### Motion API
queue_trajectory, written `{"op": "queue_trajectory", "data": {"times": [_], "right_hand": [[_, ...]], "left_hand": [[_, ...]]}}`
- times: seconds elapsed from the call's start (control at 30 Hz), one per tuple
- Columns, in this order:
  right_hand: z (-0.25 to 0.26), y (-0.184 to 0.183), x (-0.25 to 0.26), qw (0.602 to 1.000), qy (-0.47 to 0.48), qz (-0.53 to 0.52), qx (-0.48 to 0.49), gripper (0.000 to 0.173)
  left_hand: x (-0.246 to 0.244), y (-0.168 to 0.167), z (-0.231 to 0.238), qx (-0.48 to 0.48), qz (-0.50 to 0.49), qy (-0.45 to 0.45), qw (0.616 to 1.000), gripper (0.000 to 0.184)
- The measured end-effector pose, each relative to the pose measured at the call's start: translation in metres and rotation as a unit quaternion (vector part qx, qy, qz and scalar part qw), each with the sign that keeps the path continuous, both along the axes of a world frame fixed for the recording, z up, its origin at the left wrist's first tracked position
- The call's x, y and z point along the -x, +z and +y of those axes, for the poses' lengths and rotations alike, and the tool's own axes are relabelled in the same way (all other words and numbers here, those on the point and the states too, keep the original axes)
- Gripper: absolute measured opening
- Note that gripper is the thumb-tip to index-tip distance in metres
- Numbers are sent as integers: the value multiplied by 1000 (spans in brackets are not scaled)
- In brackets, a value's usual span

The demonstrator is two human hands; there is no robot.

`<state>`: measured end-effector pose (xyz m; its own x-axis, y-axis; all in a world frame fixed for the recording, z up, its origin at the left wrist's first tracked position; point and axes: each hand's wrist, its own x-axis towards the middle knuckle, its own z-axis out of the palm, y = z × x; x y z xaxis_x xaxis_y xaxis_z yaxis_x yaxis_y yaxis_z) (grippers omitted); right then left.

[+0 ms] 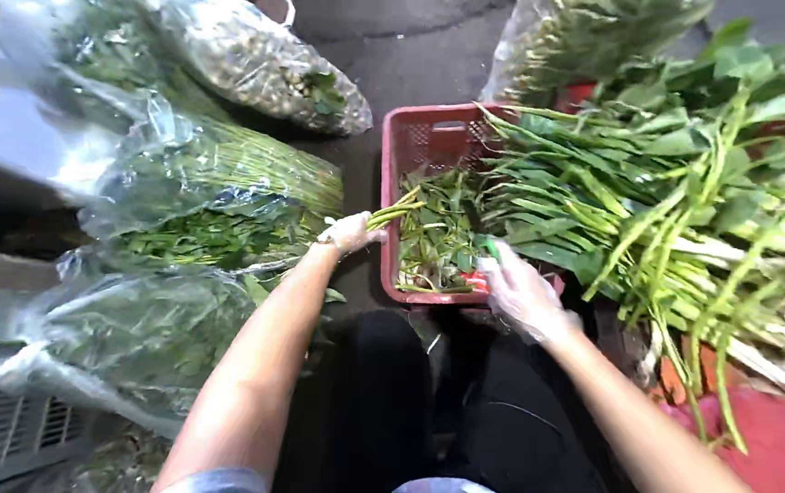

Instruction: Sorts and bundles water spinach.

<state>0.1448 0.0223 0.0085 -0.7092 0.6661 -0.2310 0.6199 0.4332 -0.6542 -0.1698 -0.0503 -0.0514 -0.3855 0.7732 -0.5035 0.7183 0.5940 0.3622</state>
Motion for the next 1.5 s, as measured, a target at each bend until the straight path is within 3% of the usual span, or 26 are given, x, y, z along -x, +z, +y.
{"op": "queue_trajectory", "data": {"times": [0.13,0.33,0.63,1.07,1.23,1.3,1.4,1.5], "right_hand": [[8,-26,95,985,87,-146,-11,46],[-5,-64,157,984,67,-156,-48,48],[-11,-68,179,965,54,-256,-21,47],[-12,-76,210,953,18,-301,31,54],[-8,-78,181,954,64,-290,36,51],[6,-75,167,972,51,-217,67,48],[22,-59,148,995,-22,52,83,36],[19,-23,142,979,23,203,-7,26]], "left_hand": [[13,-14,11,31,-60,34,997,57],[21,-10,26,62,-80,13,995,56],[28,-19,25,58,-62,-36,996,60],[26,-25,27,66,-7,-54,996,59],[37,-23,13,-19,-36,19,999,56],[39,-7,4,-52,-24,37,998,52],[20,26,-8,-59,32,8,998,47],[-9,47,-14,-58,94,-19,994,45]]}}
